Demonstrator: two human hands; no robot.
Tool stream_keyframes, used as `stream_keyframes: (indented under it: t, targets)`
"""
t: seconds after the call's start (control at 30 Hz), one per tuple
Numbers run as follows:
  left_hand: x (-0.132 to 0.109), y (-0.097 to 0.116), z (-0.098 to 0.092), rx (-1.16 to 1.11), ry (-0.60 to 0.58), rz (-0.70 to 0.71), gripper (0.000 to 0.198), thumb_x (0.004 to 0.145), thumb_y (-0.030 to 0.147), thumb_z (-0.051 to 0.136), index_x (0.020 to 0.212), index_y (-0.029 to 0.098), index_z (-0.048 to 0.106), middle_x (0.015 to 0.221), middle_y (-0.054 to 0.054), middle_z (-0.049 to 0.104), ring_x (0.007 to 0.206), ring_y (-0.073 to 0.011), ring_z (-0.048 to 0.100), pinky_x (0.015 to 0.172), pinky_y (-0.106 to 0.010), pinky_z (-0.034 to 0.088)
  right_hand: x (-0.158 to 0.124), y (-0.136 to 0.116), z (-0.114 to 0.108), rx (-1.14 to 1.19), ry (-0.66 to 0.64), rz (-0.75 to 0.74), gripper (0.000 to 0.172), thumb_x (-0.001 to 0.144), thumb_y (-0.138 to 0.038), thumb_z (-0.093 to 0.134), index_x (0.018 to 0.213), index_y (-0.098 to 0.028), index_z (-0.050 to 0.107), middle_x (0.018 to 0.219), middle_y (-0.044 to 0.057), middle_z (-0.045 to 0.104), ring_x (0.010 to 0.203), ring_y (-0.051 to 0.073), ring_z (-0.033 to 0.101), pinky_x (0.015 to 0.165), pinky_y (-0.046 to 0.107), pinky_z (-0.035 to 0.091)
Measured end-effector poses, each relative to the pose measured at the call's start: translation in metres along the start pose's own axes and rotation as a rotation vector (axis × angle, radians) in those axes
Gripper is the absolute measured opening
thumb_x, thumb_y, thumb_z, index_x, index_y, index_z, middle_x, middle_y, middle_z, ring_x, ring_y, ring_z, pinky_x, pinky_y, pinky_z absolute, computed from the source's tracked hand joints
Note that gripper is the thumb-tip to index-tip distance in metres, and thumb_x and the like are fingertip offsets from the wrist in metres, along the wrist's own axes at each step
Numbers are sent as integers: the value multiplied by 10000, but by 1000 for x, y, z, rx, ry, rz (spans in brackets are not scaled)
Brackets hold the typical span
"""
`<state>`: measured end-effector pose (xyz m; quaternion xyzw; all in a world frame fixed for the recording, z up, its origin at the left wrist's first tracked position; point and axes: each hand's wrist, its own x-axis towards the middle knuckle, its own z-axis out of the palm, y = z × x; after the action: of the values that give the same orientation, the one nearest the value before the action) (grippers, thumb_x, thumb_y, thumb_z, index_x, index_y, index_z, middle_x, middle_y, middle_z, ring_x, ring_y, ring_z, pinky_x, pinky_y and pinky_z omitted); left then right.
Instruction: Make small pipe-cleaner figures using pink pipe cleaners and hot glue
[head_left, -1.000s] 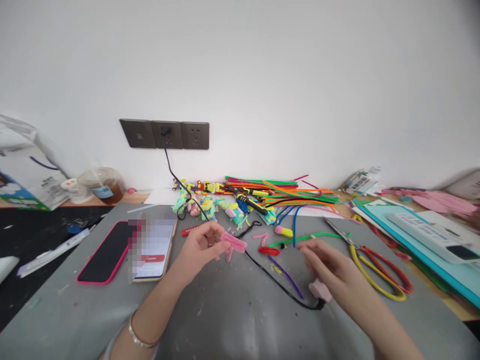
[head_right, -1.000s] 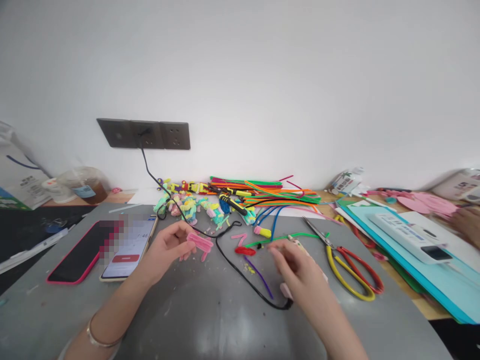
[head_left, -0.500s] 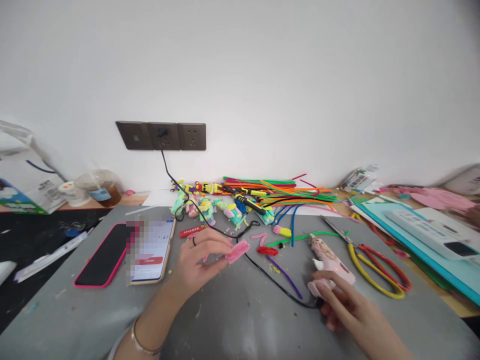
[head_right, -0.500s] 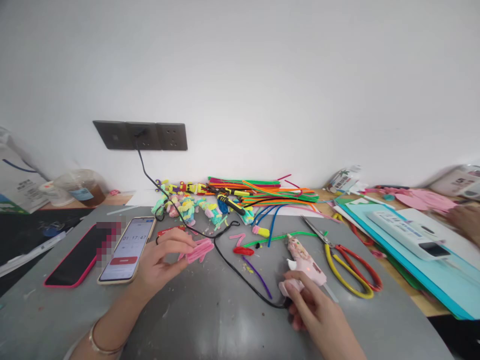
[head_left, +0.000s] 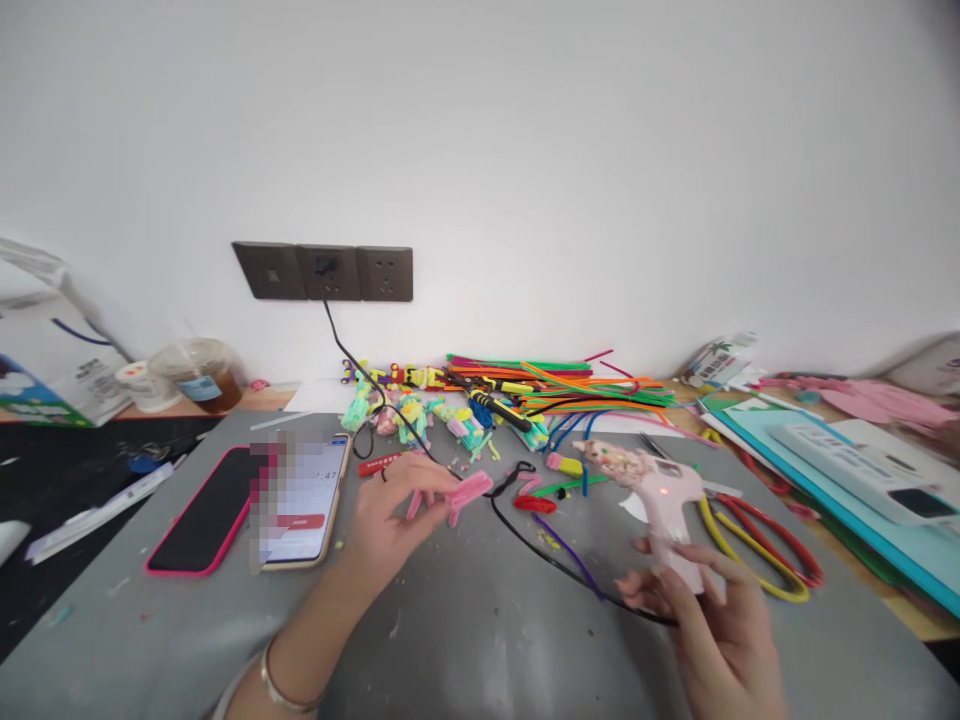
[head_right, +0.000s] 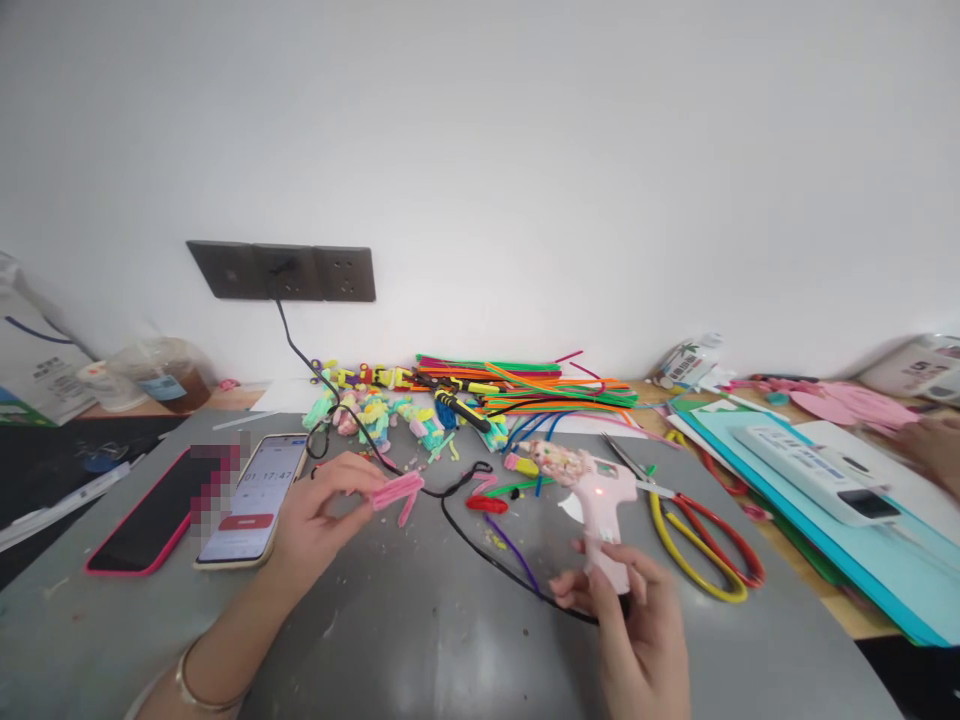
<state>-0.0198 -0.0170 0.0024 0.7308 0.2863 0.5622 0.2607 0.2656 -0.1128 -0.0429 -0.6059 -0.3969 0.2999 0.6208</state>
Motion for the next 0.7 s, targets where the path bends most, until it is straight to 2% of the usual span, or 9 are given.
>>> stream_keyframes:
  t: [0.1,0.2,0.27,0.37,0.43,0.5,0.63,0.7]
  targets:
    - [2,-1,3,-136,72,-279,24,845,209,720,832,195,706,798,-33,706,700,-153,642,641,-264,518,0,-6,12,185,16,-39,387,880,-377,699,1166,-356,440,1058,38,640,653,158,632,626,310,547]
    - [4,-3,4,-308,121,-540,173,782,300,790,833,176,682,762,-15,673,620,-128,608,542,-228,480,6,-12,17,340,-2,32,379,859,-343,724,1164,-352,498,995,15,636,652,143,581,621,275,499]
    - [5,-4,4,-414,119,-682,259,746,348,826,833,171,658,677,5,653,555,-105,575,479,-194,425,11,-17,19,387,-132,124,295,818,-379,757,1041,-274,595,917,26,614,643,144,552,592,264,473]
    - [6,-6,4,-654,83,-845,344,701,393,862,814,163,633,616,13,645,531,-87,550,460,-166,399,14,-29,26,400,-475,245,290,792,-442,764,877,-196,637,812,33,573,599,142,522,540,263,429]
    - [7,-7,5,-797,68,-918,365,671,379,889,804,155,633,624,10,649,551,-82,556,485,-162,430,14,-38,36,405,-656,262,290,822,-458,730,839,-188,626,769,21,552,561,134,504,526,268,406]
    - [7,-8,6,-874,76,-961,367,650,351,908,792,149,636,630,13,647,559,-77,562,488,-155,438,15,-46,51,397,-726,202,292,859,-462,692,796,-190,604,729,4,529,539,126,482,532,271,402]
    - [4,-10,9,-923,68,-992,346,660,321,909,773,146,633,641,11,658,555,-74,587,492,-152,447,21,-53,81,236,-662,-11,287,886,-452,667,785,-189,615,755,17,576,634,160,578,631,289,465]
    - [3,-11,10,-924,42,-984,326,682,317,896,782,143,639,653,3,671,559,-80,604,496,-156,452,26,-53,92,176,-628,-79,295,869,-445,678,736,-190,607,714,17,592,626,167,588,625,290,468]
